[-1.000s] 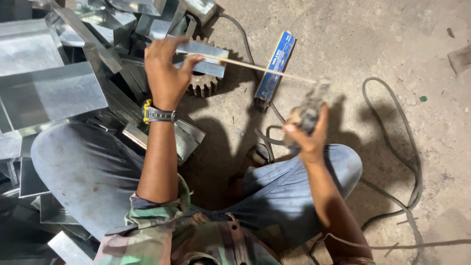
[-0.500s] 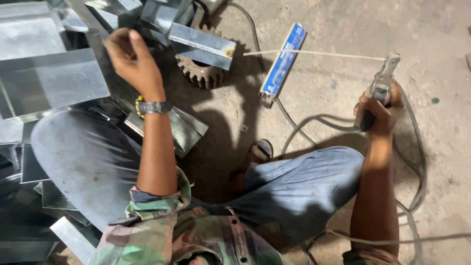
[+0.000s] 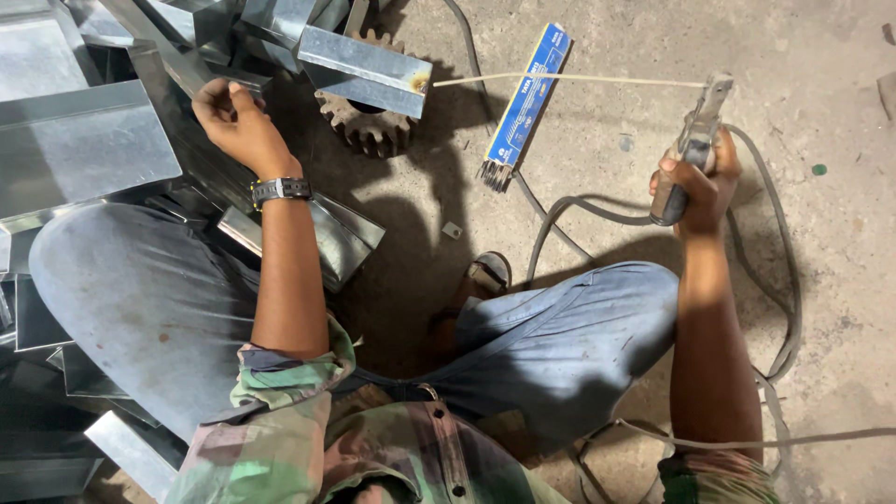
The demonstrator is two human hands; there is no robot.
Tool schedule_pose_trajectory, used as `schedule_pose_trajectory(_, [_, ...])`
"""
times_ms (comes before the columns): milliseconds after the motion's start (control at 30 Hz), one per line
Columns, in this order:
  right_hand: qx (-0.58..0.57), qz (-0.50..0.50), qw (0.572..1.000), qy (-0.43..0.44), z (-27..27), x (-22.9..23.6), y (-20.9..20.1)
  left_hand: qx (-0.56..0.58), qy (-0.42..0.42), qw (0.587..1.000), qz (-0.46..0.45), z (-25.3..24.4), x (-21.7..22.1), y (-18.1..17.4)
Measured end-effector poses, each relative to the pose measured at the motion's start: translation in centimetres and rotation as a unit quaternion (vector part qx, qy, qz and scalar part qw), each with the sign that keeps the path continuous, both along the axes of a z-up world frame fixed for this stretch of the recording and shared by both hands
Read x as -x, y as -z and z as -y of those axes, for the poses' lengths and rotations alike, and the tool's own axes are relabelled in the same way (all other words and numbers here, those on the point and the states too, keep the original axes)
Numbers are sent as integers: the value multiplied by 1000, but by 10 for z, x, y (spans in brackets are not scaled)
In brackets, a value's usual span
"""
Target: The person welds metal pieces together by hand using a manual arc welder. They hold the metal components against a large gear on the floor and apply the welding rod to create joints, resulting in bright sparks and flares.
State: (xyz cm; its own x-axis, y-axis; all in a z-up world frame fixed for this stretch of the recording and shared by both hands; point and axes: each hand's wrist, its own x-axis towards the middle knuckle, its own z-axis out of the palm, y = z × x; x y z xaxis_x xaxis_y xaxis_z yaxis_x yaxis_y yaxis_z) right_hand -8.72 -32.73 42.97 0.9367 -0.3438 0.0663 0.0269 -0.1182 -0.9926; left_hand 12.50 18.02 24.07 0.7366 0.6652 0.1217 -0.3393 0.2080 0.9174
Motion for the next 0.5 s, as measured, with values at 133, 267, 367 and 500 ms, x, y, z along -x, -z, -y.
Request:
schedule_pose_trajectory(133, [-4, -12, 1000, 6, -2, -2, -1, 41, -10, 997, -66, 1, 6, 7])
schedule_pose_trajectory(267, [9, -1, 1000, 6, -8, -13, 5, 66, -9, 995, -75, -3, 3, 5])
schedule_pose_trajectory(367, [21, -12, 1000, 18, -7, -11, 7, 88, -7, 992, -91, -2, 7, 7])
schedule_pose_trajectory(500, [5, -25, 1000, 17, -4, -10, 12, 100, -13, 988, -119, -4, 5, 3])
